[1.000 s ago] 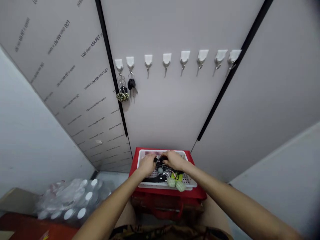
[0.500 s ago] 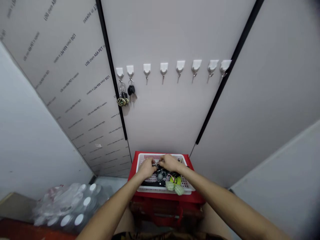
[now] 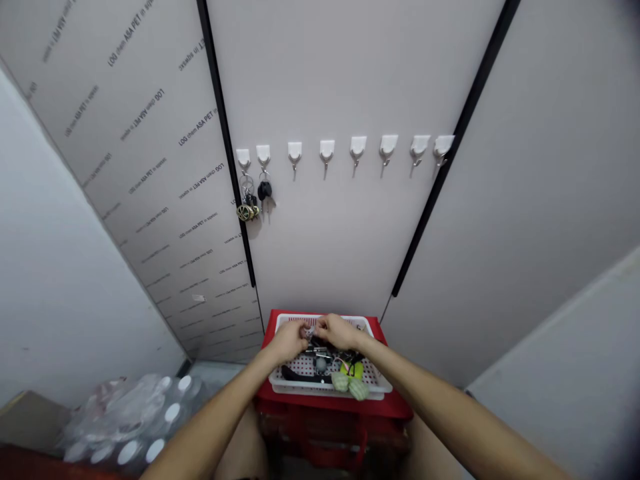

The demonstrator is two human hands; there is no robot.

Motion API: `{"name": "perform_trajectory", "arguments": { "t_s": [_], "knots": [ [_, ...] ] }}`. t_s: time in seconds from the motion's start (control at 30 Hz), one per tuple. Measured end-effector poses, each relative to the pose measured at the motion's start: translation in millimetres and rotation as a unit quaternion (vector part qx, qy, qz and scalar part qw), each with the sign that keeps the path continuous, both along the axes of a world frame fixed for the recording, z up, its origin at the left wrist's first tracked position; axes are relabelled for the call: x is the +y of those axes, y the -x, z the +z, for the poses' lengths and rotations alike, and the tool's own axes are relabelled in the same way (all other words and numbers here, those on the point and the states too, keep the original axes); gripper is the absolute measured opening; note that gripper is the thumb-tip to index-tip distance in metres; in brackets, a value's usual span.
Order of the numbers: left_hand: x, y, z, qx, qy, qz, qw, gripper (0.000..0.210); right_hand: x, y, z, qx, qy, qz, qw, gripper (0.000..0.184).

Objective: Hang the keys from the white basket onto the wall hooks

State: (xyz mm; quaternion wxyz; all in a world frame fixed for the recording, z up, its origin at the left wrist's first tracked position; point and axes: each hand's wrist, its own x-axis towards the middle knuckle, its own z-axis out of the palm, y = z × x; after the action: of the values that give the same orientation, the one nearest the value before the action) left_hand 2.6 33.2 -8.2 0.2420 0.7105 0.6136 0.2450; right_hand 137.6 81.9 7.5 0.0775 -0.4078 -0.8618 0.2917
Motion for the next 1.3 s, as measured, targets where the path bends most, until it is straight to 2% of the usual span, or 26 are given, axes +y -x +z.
{"name": "perform_trajectory", "arguments": {
  "t_s": [0.2,0.3,0.4,0.5,0.6,0.7,0.8,0.93,1.03,1.1,1.2,1.3],
  "knots": [
    [-1.7,14.6,18.6,-0.143,-0.056,-0.015,0.988,0.032,-0.4,2.8,14.9,0.169,0.051,-0.024,0.984,0.022],
    [-3.0,16.4,24.5,-0.19,-0.045,-0.009,0.981,0.027,-0.9,6.6,18.3,0.226,0.072,-0.033,0.971,0.022],
    [-3.8,17.4,23.1,-0.235,-0.025,0.015,0.971,0.024,-2.9,10.1,19.0,0.269,0.094,-0.041,0.958,0.016],
    [-3.9,18.8,17.9,-0.284,-0.012,0.035,0.958,0.022,-5.2,11.4,18.4,0.264,0.091,-0.026,0.96,0.01],
    [-3.9,19.4,15.8,-0.321,0.004,0.039,0.946,0.021,-6.0,11.6,18.2,0.245,0.041,-0.041,0.968,0.013],
    [-4.1,18.9,19.1,-0.331,0.016,0.038,0.943,0.02,-5.6,13.1,18.5,0.222,0.028,-0.034,0.974,0.025],
    [-4.7,19.3,23.8,-0.325,0.025,0.036,0.945,0.02,-3.6,14.1,17.0,0.188,0.019,-0.007,0.982,0.018],
    [-5.0,25.4,26.5,-0.32,0.03,0.049,0.946,0.019,2.7,6.8,12.2,0.157,0.014,-0.052,0.986,0.019],
    [-3.8,30.2,29.2,-0.385,0.028,0.088,0.918,0.016,3.4,-1.9,13.6,0.113,0.022,-0.041,0.993,0.018],
    [-2.2,30.1,33.5,-0.448,0.022,0.11,0.887,0.019,-1.0,-3.2,19.5,0.109,-0.008,-0.015,0.994,0.018],
    [0.6,25.2,42.5,-0.512,0.017,0.102,0.853,0.023,-11.5,4.4,31.5,0.186,-0.027,0.009,0.982,0.021],
    [2.0,19.9,50.2,-0.537,0.006,0.077,0.84,0.023,-18.5,16.0,38.6,0.271,0.05,0.01,0.961,0.024]
  ]
}}
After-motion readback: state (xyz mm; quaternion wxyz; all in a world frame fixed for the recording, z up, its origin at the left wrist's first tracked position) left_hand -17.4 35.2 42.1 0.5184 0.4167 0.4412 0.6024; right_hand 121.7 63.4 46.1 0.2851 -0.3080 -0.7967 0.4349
